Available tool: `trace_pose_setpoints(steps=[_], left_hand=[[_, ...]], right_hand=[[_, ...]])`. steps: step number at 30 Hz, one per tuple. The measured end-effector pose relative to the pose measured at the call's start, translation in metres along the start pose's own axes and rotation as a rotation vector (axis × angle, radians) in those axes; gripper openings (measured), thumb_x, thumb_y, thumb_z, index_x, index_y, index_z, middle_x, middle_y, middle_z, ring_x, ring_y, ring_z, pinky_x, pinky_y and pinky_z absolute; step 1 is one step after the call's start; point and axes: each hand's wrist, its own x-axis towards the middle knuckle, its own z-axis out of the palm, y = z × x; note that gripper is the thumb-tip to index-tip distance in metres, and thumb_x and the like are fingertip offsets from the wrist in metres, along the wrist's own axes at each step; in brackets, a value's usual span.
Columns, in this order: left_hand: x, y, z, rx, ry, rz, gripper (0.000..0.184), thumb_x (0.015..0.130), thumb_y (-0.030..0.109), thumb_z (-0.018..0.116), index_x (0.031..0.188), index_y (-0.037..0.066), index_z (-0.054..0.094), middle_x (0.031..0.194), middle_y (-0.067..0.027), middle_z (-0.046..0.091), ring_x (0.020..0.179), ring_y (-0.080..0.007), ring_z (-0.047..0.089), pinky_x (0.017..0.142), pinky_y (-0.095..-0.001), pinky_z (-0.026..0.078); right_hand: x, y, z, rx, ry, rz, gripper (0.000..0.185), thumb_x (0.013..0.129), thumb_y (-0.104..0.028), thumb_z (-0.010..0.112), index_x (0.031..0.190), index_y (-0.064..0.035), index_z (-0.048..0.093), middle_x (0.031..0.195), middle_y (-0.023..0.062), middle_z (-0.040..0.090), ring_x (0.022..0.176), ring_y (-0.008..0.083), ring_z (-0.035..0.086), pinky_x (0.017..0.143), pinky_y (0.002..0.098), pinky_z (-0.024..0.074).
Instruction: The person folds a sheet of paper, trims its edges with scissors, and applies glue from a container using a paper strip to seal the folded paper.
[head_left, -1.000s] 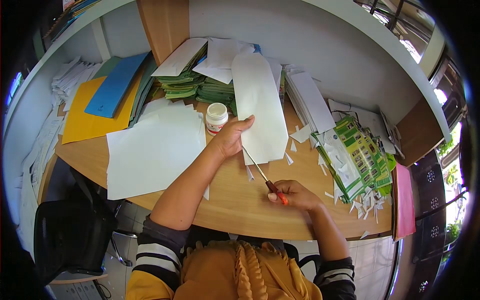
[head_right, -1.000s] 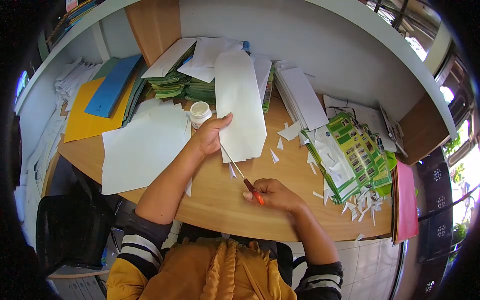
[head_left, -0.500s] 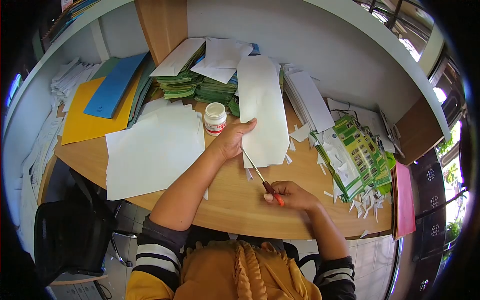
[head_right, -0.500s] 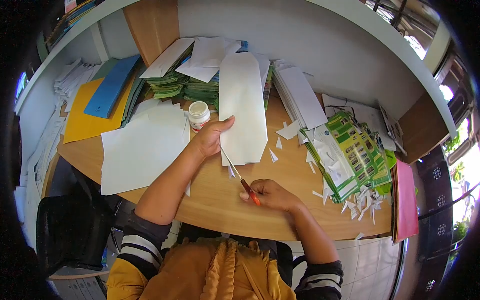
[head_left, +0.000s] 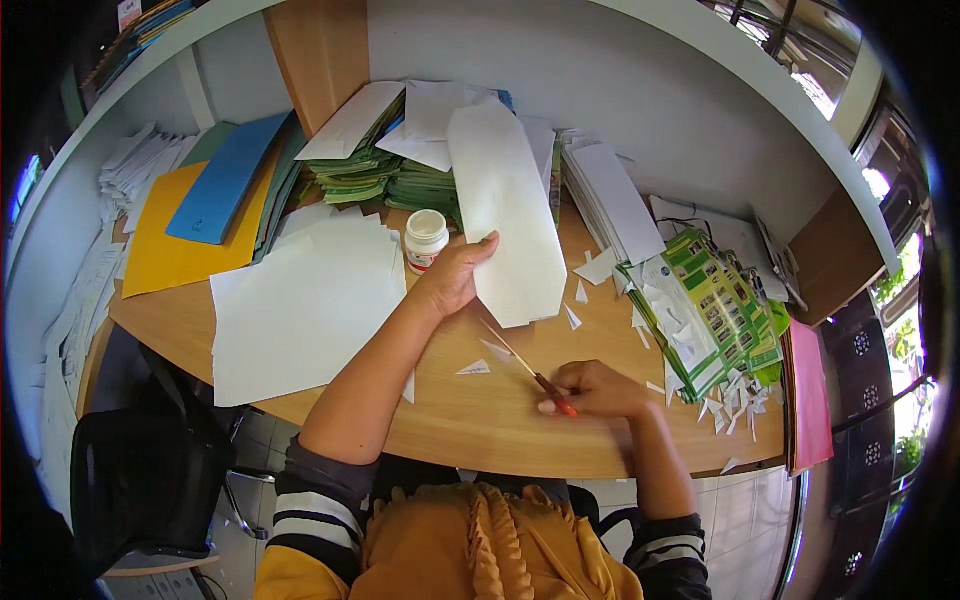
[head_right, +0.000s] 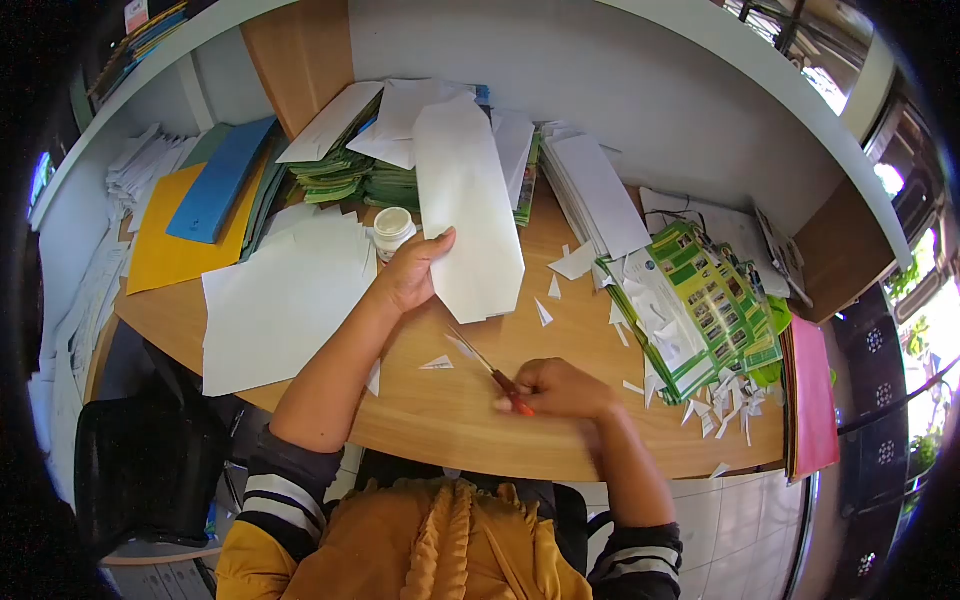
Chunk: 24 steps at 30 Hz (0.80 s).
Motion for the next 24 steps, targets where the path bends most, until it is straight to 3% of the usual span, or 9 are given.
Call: trace_pose_setpoints(steps=[3,5,6,8,10,13,15,24], left_hand=[[0.001,0.008,-0.003,0.011,-0.02,0.047,0.041,0.086,0.013,0.059,0.12,-0.005,0.047,0.111,-0.0172,0.058,0.097,-0.0231,0.058,0.085,-0.0303,0.046],[-0.001,0.012,0.001,0.024,-0.014,0.054,0.041,0.085,0.013,0.059,0.12,-0.006,0.047,0.111,-0.018,0.058,0.096,-0.0238,0.058,0.085,-0.0306,0.046],[-0.004,0.014,0.005,0.033,-0.001,0.061,0.041,0.085,0.012,0.059,0.119,-0.006,0.048,0.11,-0.0187,0.059,0.096,-0.0245,0.059,0.085,-0.0309,0.046],[-0.008,0.014,0.011,0.052,0.024,0.074,0.041,0.083,0.011,0.059,0.118,-0.007,0.048,0.11,-0.0203,0.059,0.094,-0.0259,0.06,0.085,-0.0315,0.046],[-0.008,0.013,0.012,0.076,-0.004,0.047,0.042,0.083,0.011,0.06,0.119,-0.007,0.048,0.11,-0.0201,0.059,0.095,-0.026,0.059,0.086,-0.0317,0.046],[-0.01,0.008,0.015,0.15,-0.053,-0.026,0.045,0.082,0.012,0.061,0.12,-0.006,0.046,0.111,-0.0196,0.058,0.098,-0.0264,0.057,0.087,-0.0321,0.045],[-0.013,0.003,0.019,0.165,-0.06,-0.061,0.044,0.081,0.011,0.061,0.12,-0.007,0.047,0.111,-0.02,0.058,0.097,-0.0266,0.058,0.087,-0.0321,0.045],[-0.012,-0.015,0.024,0.196,-0.111,-0.187,0.041,0.081,0.006,0.06,0.118,-0.007,0.049,0.111,-0.0206,0.059,0.096,-0.0271,0.059,0.088,-0.0322,0.045]], right_hand=[[-0.021,0.004,-0.029,-0.191,0.025,0.124,0.037,0.075,-0.033,0.07,0.061,-0.0033,0.054,0.066,0.0004,0.05,0.061,0.0139,0.044,0.058,0.0258,0.0377],[-0.033,0.03,-0.042,-0.236,0.219,0.223,0.041,0.061,-0.036,0.079,0.061,-0.0016,0.058,0.061,0.004,0.053,0.058,0.0183,0.047,0.057,0.0295,0.0411],[-0.037,0.031,-0.046,-0.234,0.229,0.227,0.041,0.061,-0.036,0.079,0.061,-0.0016,0.058,0.061,0.004,0.053,0.058,0.0183,0.047,0.057,0.0295,0.0411],[-0.042,0.03,-0.057,-0.005,0.469,0.461,0.03,0.062,-0.025,0.076,0.06,-0.0027,0.056,0.062,0.0039,0.054,0.054,0.0157,0.045,0.053,0.028,0.0396],[-0.029,0.032,-0.059,-0.179,0.737,0.432,0.032,0.058,-0.024,0.078,0.059,-0.0021,0.055,0.057,0.0055,0.053,0.053,0.0182,0.046,0.051,0.0299,0.0401],[0.006,0.043,-0.059,-0.174,0.964,0.37,0.029,0.056,-0.021,0.078,0.06,-0.0033,0.055,0.056,0.0072,0.053,0.053,0.0212,0.047,0.052,0.0308,0.041],[0.03,0.065,-0.062,-0.239,0.841,0.371,0.027,0.057,-0.017,0.077,0.06,-0.004,0.054,0.057,0.0094,0.054,0.054,0.0235,0.046,0.053,0.0322,0.042],[0.041,0.068,-0.065,-0.226,0.858,0.362,0.017,0.059,-0.012,0.072,0.066,-0.0043,0.058,0.063,0.0112,0.057,0.058,0.0273,0.051,0.057,0.0343,0.0446]])
